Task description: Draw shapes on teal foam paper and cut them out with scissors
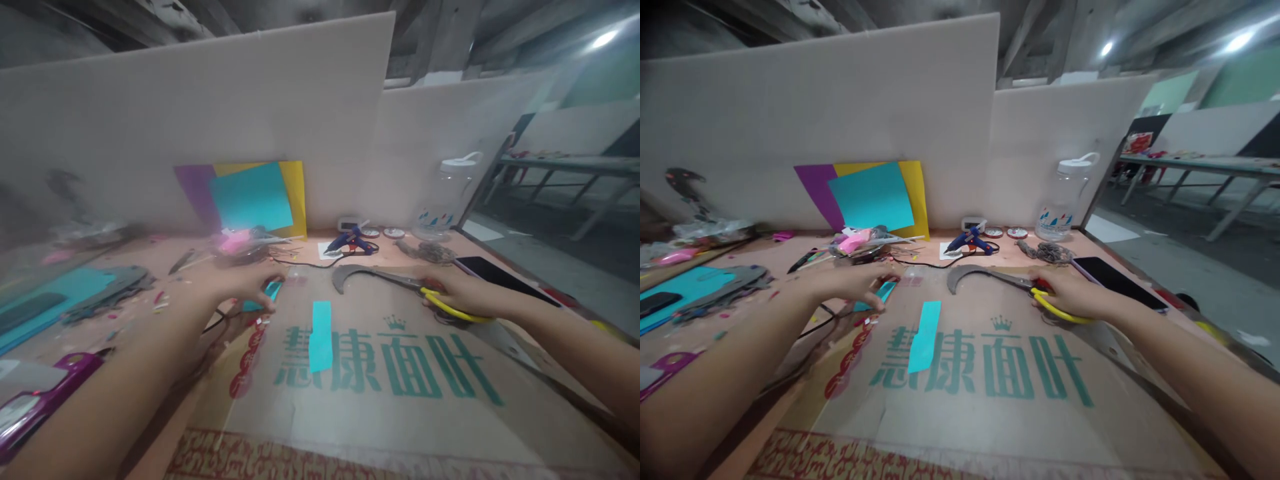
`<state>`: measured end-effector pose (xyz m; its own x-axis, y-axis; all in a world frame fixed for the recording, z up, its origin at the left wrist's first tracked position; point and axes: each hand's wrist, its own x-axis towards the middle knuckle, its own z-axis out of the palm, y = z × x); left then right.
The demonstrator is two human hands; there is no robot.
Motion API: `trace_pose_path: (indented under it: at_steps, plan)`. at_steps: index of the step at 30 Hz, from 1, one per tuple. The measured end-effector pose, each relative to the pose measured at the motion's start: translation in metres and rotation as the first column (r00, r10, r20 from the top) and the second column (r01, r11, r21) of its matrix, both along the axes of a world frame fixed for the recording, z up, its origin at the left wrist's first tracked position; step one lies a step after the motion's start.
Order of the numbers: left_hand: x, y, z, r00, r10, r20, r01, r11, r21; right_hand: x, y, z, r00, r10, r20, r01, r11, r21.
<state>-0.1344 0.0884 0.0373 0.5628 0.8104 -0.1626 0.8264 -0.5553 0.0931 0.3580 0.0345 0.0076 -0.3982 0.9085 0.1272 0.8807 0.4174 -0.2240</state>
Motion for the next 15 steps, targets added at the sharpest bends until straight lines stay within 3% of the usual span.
trace_pose_path:
  at_steps: [3, 8, 11, 15]
  plan:
    - [0.009, -0.001, -0.009, 0.99, -0.122, 0.071, 0.125, 0.991, -0.048, 0.0, -0.001, 0.005, 1.0, 0.005, 0.008, -0.004, 0.998, -0.065]
    - [0.008, -0.003, -0.012, 0.988, -0.057, 0.14, 0.072, 0.992, -0.104, -0.001, -0.004, 0.006, 0.998, -0.058, 0.009, 0.058, 0.992, -0.109]
    - [0.008, -0.008, -0.004, 0.992, 0.03, 0.12, -0.019, 0.996, -0.091, -0.002, -0.004, 0.006, 0.997, -0.075, 0.003, 0.075, 0.99, -0.123]
    - [0.007, -0.018, 0.023, 0.983, 0.129, 0.134, -0.12, 0.99, -0.069, -0.005, -0.005, 0.008, 0.998, -0.057, 0.011, 0.058, 0.991, -0.124]
